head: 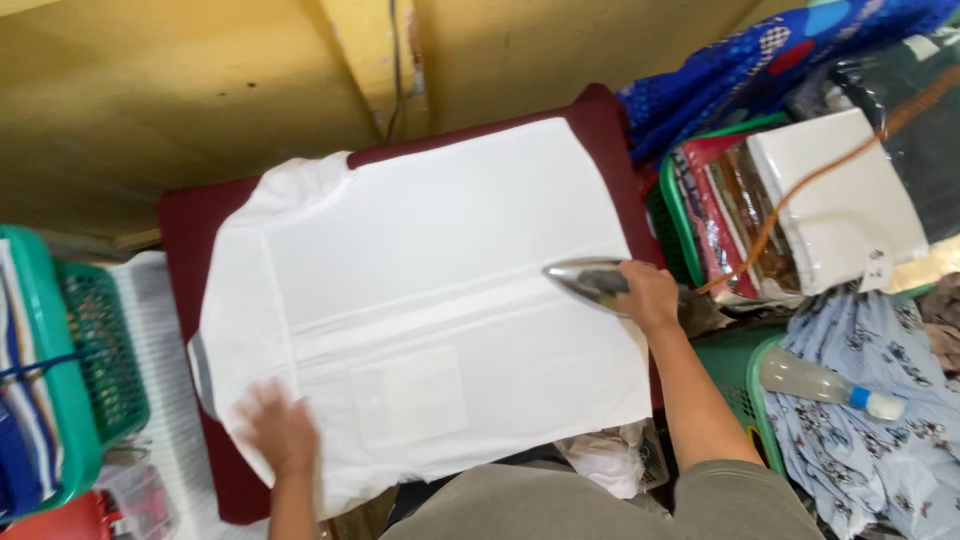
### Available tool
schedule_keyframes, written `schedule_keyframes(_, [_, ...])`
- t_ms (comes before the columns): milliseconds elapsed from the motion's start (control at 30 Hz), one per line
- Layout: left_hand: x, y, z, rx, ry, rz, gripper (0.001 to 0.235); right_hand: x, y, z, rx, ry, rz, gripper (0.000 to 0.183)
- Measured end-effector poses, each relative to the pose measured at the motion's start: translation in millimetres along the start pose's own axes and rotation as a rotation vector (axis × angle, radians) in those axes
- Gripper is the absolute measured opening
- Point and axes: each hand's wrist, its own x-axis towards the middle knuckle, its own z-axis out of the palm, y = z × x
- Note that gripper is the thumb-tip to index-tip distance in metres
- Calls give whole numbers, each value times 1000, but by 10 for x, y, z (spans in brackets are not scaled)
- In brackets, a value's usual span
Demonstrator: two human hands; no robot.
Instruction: Ironing a white shirt and folding it neatly on an ironing table.
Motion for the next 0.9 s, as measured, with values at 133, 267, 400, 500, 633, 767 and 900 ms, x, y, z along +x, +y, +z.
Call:
schedule_keyframes(133, [93,28,335,-196,-268,-100,73,-81,-318,460,136,67,-240,46])
schedule_keyframes(267, [156,34,207,-108,-403,-163,78,-53,-1015,803,220,73,-380,44])
schedule_keyframes(400, [160,24,131,-129,-463,-173,81,-13,-1750,890,258,63,-419,30])
schedule_keyframes(500, [168,37,214,-139,-462,-209,80,-12,-1955,797,208,133,-386,16])
schedule_keyframes(633, [187,7,313,-144,-459,-208,81,0,-1673,811,140,161,-341,9])
schedule_keyframes(767, [196,-27,390,-136,-455,-194,84,-51,-995,899,-57,225,-128,8])
schedule_keyframes(900, [230,-61,512,-131,-462,-189,85,-67,-474,739,-215,176,170,15])
